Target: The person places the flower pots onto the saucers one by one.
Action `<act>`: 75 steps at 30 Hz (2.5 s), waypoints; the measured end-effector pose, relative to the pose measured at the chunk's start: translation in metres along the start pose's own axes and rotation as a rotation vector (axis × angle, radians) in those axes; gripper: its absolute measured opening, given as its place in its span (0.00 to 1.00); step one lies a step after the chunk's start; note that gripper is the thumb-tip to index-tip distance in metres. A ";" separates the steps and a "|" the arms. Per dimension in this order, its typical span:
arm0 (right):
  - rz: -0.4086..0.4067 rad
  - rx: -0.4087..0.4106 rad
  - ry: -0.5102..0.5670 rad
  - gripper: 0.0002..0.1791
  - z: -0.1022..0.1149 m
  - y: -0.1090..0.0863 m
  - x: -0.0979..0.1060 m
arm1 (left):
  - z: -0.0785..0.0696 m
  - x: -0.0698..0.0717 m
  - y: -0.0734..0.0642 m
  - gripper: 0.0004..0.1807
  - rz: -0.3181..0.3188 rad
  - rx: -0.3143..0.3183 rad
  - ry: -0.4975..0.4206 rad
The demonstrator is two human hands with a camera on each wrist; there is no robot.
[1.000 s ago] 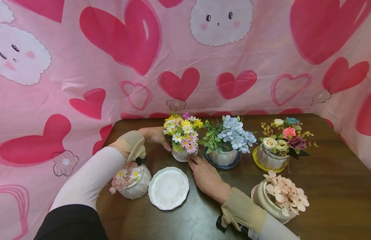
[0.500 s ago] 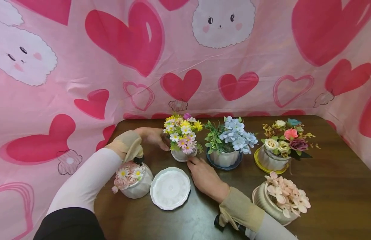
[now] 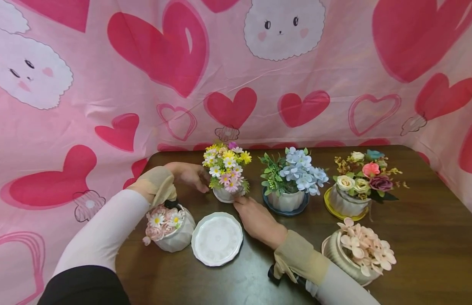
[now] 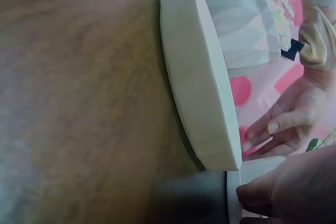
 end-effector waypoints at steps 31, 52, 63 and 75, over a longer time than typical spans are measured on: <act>0.124 0.039 0.044 0.20 0.000 0.023 -0.007 | 0.027 0.014 -0.021 0.33 -0.063 0.017 -0.032; 0.136 0.043 0.127 0.20 0.004 0.001 0.005 | 0.042 0.028 -0.087 0.26 -0.393 -0.165 -0.174; 0.092 0.116 0.151 0.19 0.014 -0.022 0.019 | 0.067 0.004 -0.125 0.27 -0.618 -0.236 -0.232; 0.070 0.179 0.157 0.19 0.025 -0.045 0.020 | 0.101 -0.039 -0.143 0.26 -0.695 -0.312 -0.314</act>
Point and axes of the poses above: each hand's wrist, its own y-axis towards the middle knuckle, its own x-axis out of the back of the hand, z = x × y, the point moved 6 cm from there along y, towards the middle knuckle, and after that the axes turned 9 degrees about z, right-handed, at the moved point
